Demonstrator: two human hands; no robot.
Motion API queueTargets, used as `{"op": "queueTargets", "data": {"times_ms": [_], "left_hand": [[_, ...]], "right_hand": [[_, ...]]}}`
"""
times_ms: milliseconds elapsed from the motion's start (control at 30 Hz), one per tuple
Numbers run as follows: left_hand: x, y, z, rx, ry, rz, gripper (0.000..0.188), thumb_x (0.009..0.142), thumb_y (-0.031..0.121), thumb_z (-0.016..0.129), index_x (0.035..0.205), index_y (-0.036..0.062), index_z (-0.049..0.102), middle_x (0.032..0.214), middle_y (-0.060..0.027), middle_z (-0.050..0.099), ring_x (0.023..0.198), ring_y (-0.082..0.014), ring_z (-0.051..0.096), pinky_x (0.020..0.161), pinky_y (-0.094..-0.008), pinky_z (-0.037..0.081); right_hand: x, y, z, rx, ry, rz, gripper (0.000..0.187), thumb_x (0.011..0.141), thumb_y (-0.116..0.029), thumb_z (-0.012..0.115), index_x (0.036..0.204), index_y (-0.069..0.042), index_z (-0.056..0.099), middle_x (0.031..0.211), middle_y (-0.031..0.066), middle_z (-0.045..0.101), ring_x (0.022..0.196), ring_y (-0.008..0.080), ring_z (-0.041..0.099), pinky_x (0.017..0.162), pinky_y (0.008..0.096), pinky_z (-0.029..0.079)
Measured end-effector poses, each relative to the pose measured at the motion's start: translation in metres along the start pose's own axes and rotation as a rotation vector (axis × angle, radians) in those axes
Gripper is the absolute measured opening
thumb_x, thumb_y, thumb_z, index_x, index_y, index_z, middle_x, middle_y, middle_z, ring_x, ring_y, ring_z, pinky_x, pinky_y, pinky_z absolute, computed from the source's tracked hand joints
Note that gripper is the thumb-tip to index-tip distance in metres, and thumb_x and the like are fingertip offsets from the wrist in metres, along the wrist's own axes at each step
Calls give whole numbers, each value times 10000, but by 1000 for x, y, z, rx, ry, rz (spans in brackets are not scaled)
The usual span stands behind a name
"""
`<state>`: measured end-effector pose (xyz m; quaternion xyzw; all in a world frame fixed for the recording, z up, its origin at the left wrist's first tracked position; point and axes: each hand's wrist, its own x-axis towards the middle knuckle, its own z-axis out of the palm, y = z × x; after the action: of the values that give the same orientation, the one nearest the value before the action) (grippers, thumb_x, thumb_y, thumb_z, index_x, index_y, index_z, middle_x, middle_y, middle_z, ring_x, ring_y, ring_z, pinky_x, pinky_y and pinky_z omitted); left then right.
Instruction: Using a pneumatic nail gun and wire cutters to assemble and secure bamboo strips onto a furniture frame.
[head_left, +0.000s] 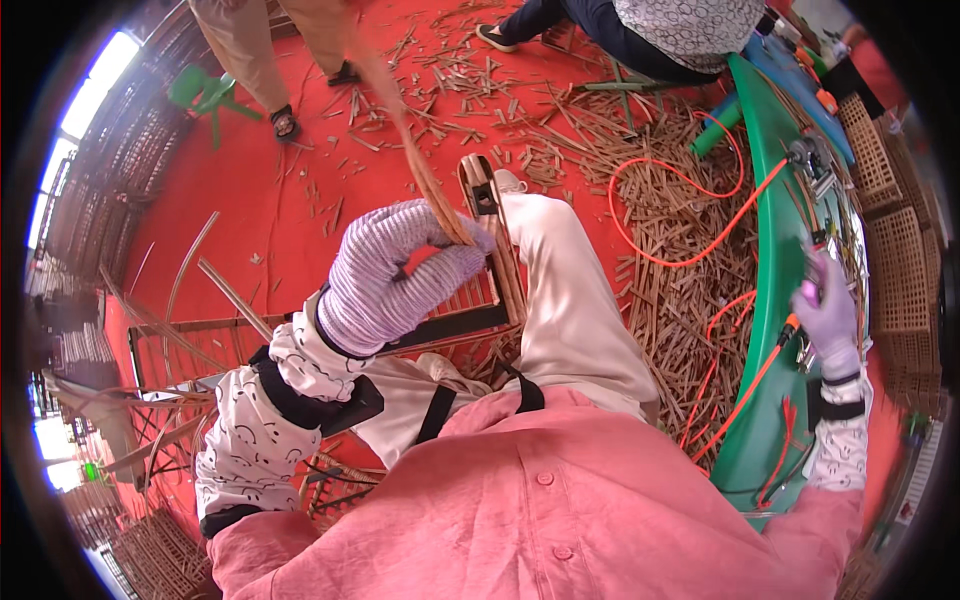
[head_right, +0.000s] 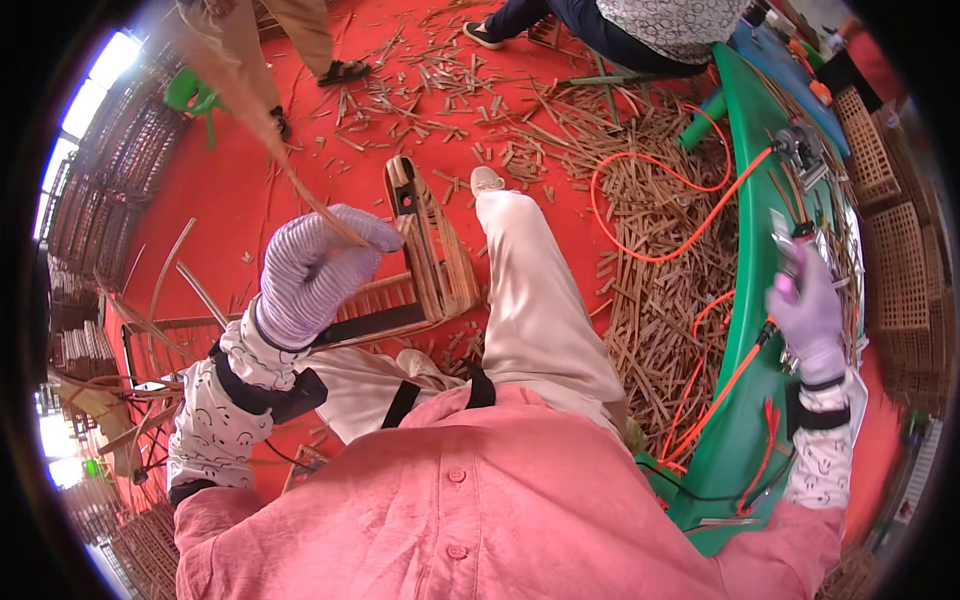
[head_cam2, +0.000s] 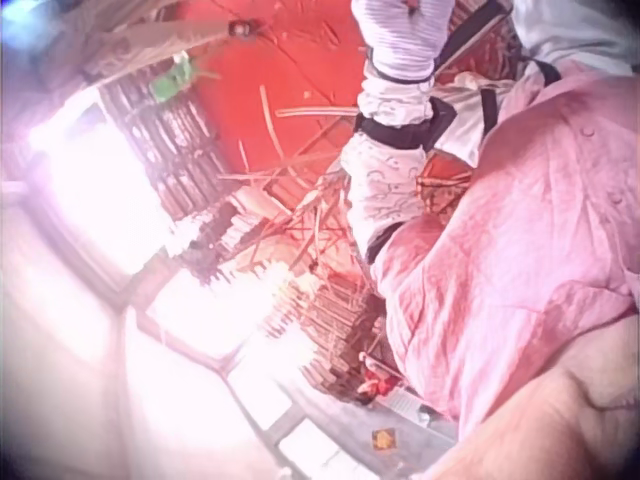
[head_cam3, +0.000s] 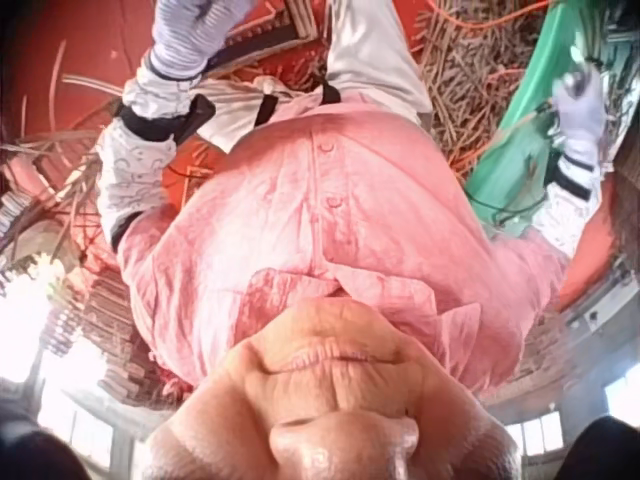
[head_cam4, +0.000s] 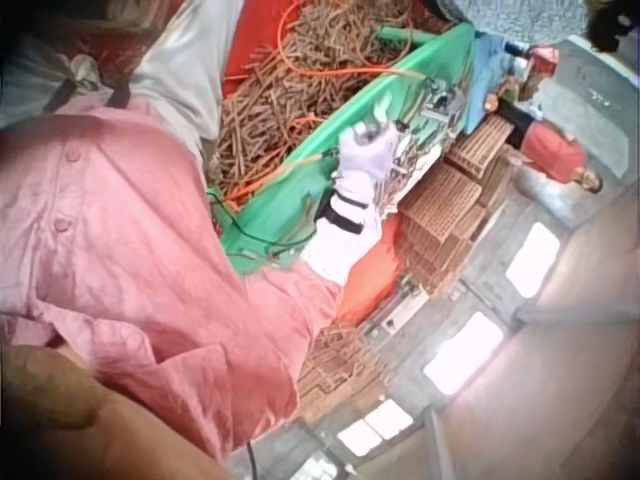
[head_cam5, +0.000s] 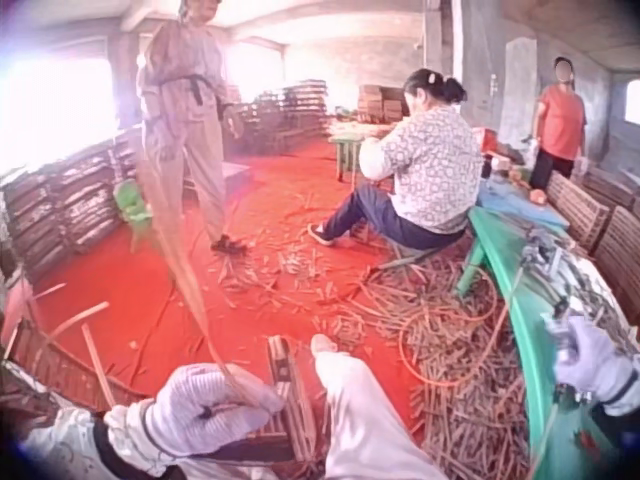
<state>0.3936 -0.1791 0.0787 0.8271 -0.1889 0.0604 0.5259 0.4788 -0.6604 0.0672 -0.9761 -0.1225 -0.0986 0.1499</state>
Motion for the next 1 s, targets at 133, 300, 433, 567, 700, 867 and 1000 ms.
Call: {"op": "queueTargets", "data": {"times_ms": [133,300,433,567,700,867,1000], "left_hand": [[-2,-6,9,-308,181,-164,165,865,96,513,956,-24,581,866,-83,628,770,-129,575,709,-273,466],[3,-9,9,-426,356,-140,175,891,106,488,972,-31,562,865,-97,621,782,-151,589,729,-295,484],[8,-13,8,-410,381,-147,179,888,110,501,969,-37,563,859,-93,616,783,-153,592,732,-295,491],[9,-19,3,-519,350,-134,196,847,60,573,1021,-31,577,921,-82,631,869,-136,600,810,-258,482],[15,-19,3,-550,353,-150,189,847,57,573,1005,-46,574,931,-91,629,893,-142,596,825,-262,480],[22,-12,4,-312,362,-155,167,860,112,564,965,-15,584,854,-59,623,793,-111,587,730,-251,484],[36,-19,-2,-237,264,-326,168,840,137,605,944,5,604,794,-29,621,735,-81,582,664,-224,483]], "right_hand": [[70,-139,39,-33,-20,-716,494,637,-115,647,1090,-36,467,975,116,562,909,309,552,817,388,440],[101,-207,69,-5,-15,-959,452,678,-335,634,1020,-81,485,939,95,547,881,290,542,795,399,417],[108,-225,74,0,-179,-981,489,664,-246,638,1075,-45,467,947,109,545,901,304,531,810,417,413],[113,-237,74,18,-231,-1018,491,670,-279,650,1067,-41,486,906,110,562,837,299,553,779,415,418],[115,-243,65,-152,-223,-1016,470,684,-318,644,1039,-39,512,876,110,588,802,301,572,737,402,429],[107,-247,62,-197,-209,-981,400,700,-332,632,966,-46,546,801,93,612,733,290,591,686,389,438],[100,-247,61,-179,-250,-940,325,718,-310,614,916,-56,566,744,72,622,652,270,605,608,379,445]]}}
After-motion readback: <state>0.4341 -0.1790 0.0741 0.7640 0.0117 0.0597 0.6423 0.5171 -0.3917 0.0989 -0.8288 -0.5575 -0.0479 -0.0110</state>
